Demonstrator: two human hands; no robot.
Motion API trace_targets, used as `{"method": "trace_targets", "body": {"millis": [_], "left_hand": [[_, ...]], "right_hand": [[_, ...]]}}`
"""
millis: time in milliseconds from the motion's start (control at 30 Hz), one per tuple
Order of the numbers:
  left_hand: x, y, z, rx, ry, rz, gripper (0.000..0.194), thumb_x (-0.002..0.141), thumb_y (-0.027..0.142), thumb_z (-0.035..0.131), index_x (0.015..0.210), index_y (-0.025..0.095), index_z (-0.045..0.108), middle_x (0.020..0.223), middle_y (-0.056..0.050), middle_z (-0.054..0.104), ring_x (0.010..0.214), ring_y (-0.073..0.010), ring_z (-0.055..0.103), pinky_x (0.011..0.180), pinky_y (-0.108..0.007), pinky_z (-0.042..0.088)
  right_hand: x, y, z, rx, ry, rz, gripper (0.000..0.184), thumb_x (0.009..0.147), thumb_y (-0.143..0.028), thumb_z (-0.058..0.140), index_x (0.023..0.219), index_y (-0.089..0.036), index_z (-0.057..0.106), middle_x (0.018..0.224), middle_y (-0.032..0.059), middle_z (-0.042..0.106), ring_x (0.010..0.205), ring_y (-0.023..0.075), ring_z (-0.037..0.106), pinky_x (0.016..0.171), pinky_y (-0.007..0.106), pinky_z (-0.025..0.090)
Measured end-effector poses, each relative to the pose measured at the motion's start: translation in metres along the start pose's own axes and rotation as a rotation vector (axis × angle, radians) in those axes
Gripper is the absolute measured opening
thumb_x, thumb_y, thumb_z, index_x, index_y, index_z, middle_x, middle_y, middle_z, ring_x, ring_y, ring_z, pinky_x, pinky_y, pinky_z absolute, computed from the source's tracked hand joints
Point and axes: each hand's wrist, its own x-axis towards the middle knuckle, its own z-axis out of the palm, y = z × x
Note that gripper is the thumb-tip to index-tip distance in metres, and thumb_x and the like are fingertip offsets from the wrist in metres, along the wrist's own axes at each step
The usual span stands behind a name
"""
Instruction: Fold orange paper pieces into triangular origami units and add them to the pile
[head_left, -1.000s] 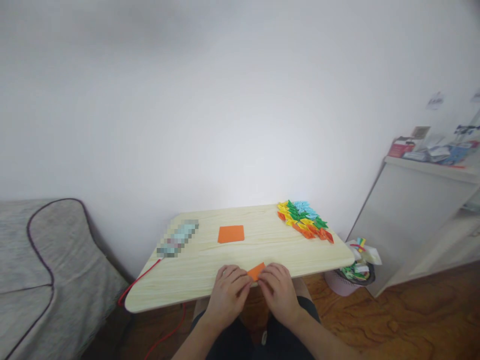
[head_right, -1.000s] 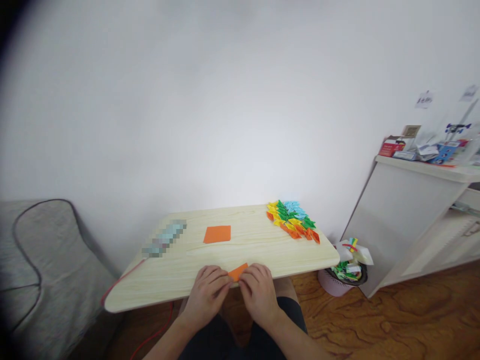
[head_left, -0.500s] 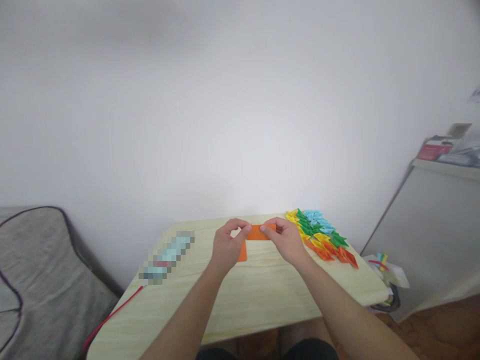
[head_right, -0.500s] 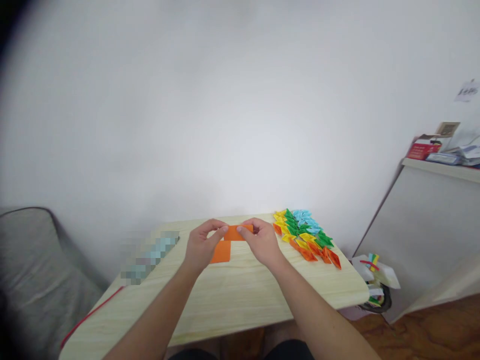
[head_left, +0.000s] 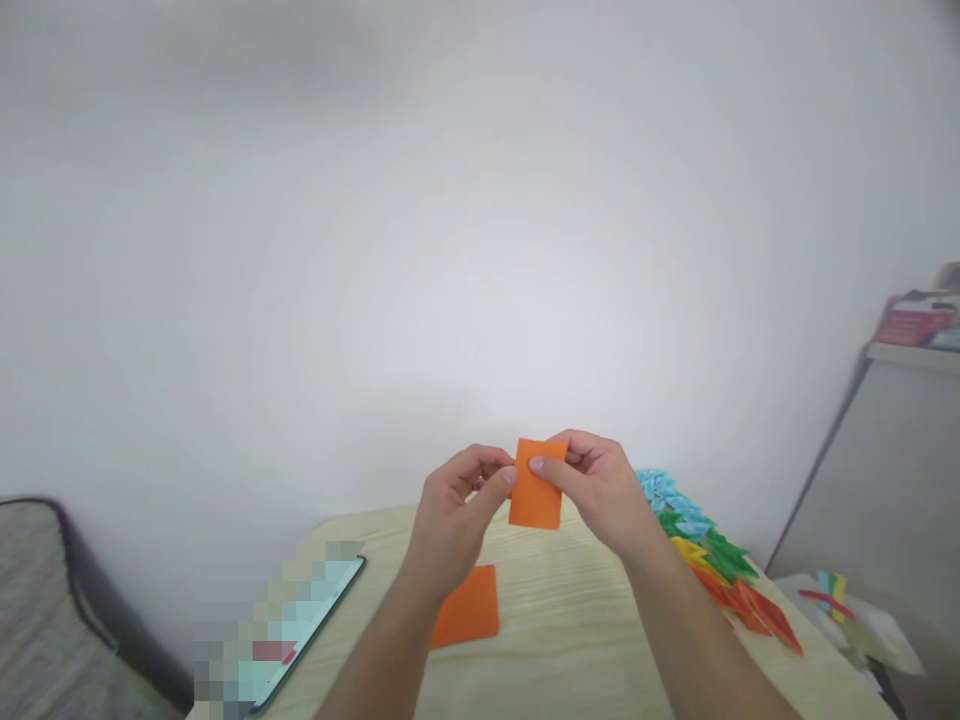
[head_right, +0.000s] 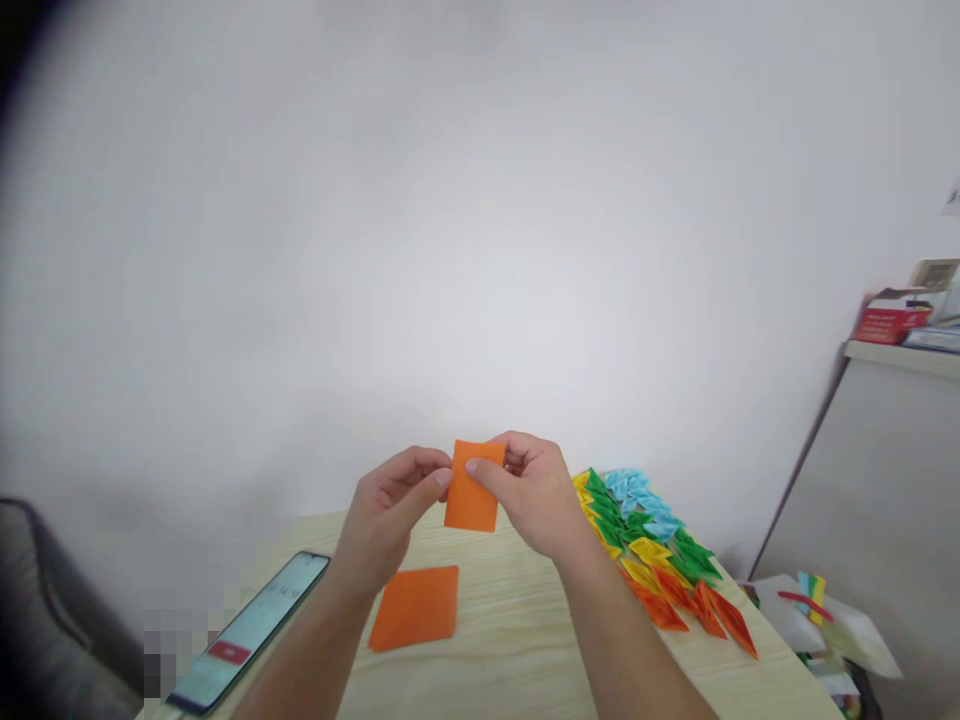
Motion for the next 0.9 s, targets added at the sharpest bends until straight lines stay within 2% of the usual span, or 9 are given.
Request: {"method": "trace_targets", "body": {"millis": [133,300,367,433,533,600,700,800,900], "left_hand": [[0.006,0.006,-0.004,-0.057,0.004,-0.038,0.019,0.09,0.035,0.074,0.088,0.016,0.071,0.075,-0.001,0.067,0.07,-0.0138,0.06,0.067,-0.026,0.048],[0.008,0.003,-0.008,-0.115,-0.028,-0.117,0.019,0.087,0.034,0.078,0.09,0.016,0.07,0.077,-0.002,0.068,0.072,-0.0142,0.061,0.066,-0.025,0.048],[0.011,0.0,-0.01,-0.141,-0.003,-0.13,0.019,0.087,0.033,0.078,0.09,0.017,0.069,0.077,-0.002,0.068,0.071,-0.0138,0.062,0.066,-0.025,0.049],[0.015,-0.002,-0.012,-0.185,0.044,-0.131,0.018,0.088,0.032,0.078,0.091,0.017,0.068,0.076,-0.001,0.069,0.069,-0.0123,0.062,0.065,-0.023,0.049],[0.02,-0.006,-0.014,-0.234,0.117,-0.109,0.016,0.088,0.03,0.077,0.09,0.017,0.068,0.075,0.001,0.07,0.066,-0.0099,0.06,0.064,-0.021,0.048],[0.021,-0.009,-0.015,-0.223,0.151,-0.105,0.017,0.088,0.03,0.077,0.09,0.017,0.067,0.074,0.001,0.07,0.065,-0.0096,0.059,0.063,-0.021,0.048],[0.022,-0.013,-0.015,-0.204,0.174,-0.12,0.019,0.088,0.032,0.077,0.091,0.017,0.067,0.071,0.001,0.069,0.064,-0.0107,0.059,0.064,-0.022,0.048],[0.021,-0.016,-0.014,-0.218,0.188,-0.148,0.021,0.087,0.035,0.078,0.091,0.017,0.067,0.069,0.001,0.068,0.063,-0.0122,0.06,0.063,-0.023,0.047],[0.019,-0.016,-0.013,-0.242,0.184,-0.183,0.022,0.085,0.036,0.079,0.09,0.017,0.068,0.071,-0.001,0.069,0.063,-0.013,0.06,0.061,-0.024,0.047]], "right_hand": [[0.004,-0.002,0.001,-0.003,-0.076,0.025,0.021,0.088,-0.037,0.08,0.09,-0.017,0.076,0.083,0.0051,0.078,0.072,0.0169,0.068,0.065,0.027,0.051],[0.01,0.007,0.004,-0.022,-0.097,0.016,0.024,0.089,-0.04,0.079,0.093,-0.017,0.076,0.089,0.0071,0.078,0.078,0.0191,0.069,0.069,0.03,0.054],[0.011,0.012,0.005,-0.02,-0.071,-0.008,0.025,0.092,-0.04,0.076,0.105,-0.019,0.076,0.087,0.0053,0.077,0.078,0.0191,0.069,0.071,0.03,0.054],[0.011,0.016,0.006,-0.029,-0.023,-0.062,0.032,0.097,-0.037,0.07,0.127,-0.025,0.068,0.087,0.0026,0.075,0.081,0.0187,0.069,0.074,0.032,0.056],[0.009,0.018,0.003,-0.164,-0.015,-0.195,0.047,0.1,-0.026,0.063,0.145,-0.036,0.055,0.105,0.0019,0.075,0.096,0.0194,0.07,0.091,0.037,0.056],[0.008,0.017,-0.002,-0.339,-0.069,-0.287,0.047,0.098,-0.018,0.062,0.14,-0.039,0.061,0.117,0.0018,0.074,0.105,0.0197,0.068,0.1,0.038,0.053],[0.008,0.014,-0.009,-0.5,-0.174,-0.333,0.044,0.097,-0.01,0.056,0.128,-0.037,0.071,0.124,0.0009,0.073,0.111,0.0196,0.067,0.102,0.037,0.052],[0.008,0.011,-0.011,-0.488,-0.235,-0.319,0.045,0.096,-0.007,0.054,0.126,-0.036,0.072,0.127,0.0014,0.072,0.118,0.0209,0.066,0.106,0.038,0.051],[0.009,0.009,-0.008,-0.436,-0.235,-0.31,0.038,0.093,-0.012,0.066,0.123,-0.034,0.074,0.126,0.0031,0.072,0.118,0.0233,0.067,0.105,0.039,0.052]]}}
